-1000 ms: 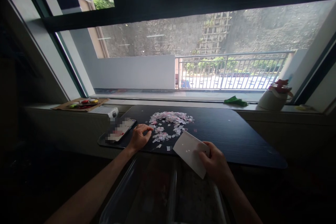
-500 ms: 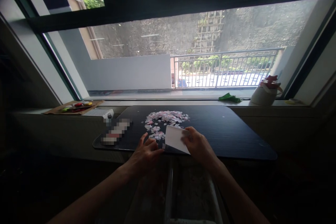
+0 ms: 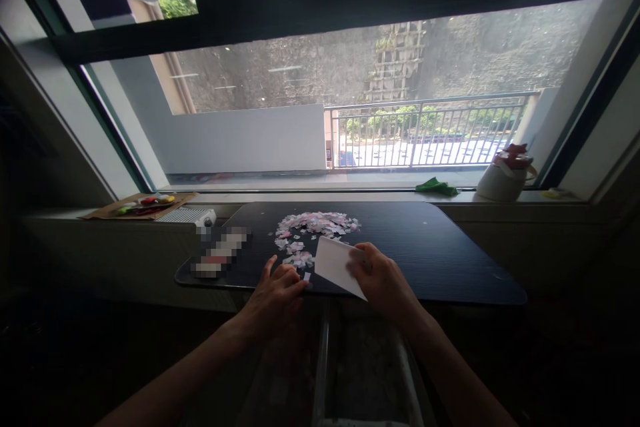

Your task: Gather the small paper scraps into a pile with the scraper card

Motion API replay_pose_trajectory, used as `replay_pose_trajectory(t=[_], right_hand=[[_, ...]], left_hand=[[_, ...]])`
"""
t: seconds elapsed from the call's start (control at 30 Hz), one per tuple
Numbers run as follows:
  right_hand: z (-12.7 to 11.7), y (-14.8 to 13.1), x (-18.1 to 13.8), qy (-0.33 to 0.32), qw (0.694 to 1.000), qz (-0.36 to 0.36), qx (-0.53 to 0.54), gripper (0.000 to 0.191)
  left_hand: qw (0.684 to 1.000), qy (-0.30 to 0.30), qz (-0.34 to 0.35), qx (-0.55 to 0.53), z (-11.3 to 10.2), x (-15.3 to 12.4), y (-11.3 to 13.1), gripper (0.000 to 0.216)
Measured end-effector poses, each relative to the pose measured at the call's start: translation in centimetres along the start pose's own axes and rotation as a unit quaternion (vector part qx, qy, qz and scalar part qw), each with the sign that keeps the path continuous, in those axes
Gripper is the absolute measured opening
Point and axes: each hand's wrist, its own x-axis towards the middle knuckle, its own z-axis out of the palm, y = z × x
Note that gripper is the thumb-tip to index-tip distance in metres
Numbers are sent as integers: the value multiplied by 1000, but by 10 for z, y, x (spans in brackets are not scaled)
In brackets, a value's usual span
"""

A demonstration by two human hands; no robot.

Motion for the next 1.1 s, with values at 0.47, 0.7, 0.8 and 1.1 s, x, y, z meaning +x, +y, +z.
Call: replay_pose_trajectory(t=[0.47,0.7,0.8,1.1], right_hand=[[-6,-4,12,8,996,-17,-90,26],[-11,-2,9,19,994,-2,-110,25],[-17,0,7,34,992,10,-118,26],[-8,-2,5,17,995,14,-92,32]], left_hand=[[1000,-21,-2,17,-2,-9,1,34],[1000,-2,-14,3,-7,-1,-3,23],[998,27,-51,-9,-11,-6,-13,27],[996,-31,-83,25,-9,10,-17,37]])
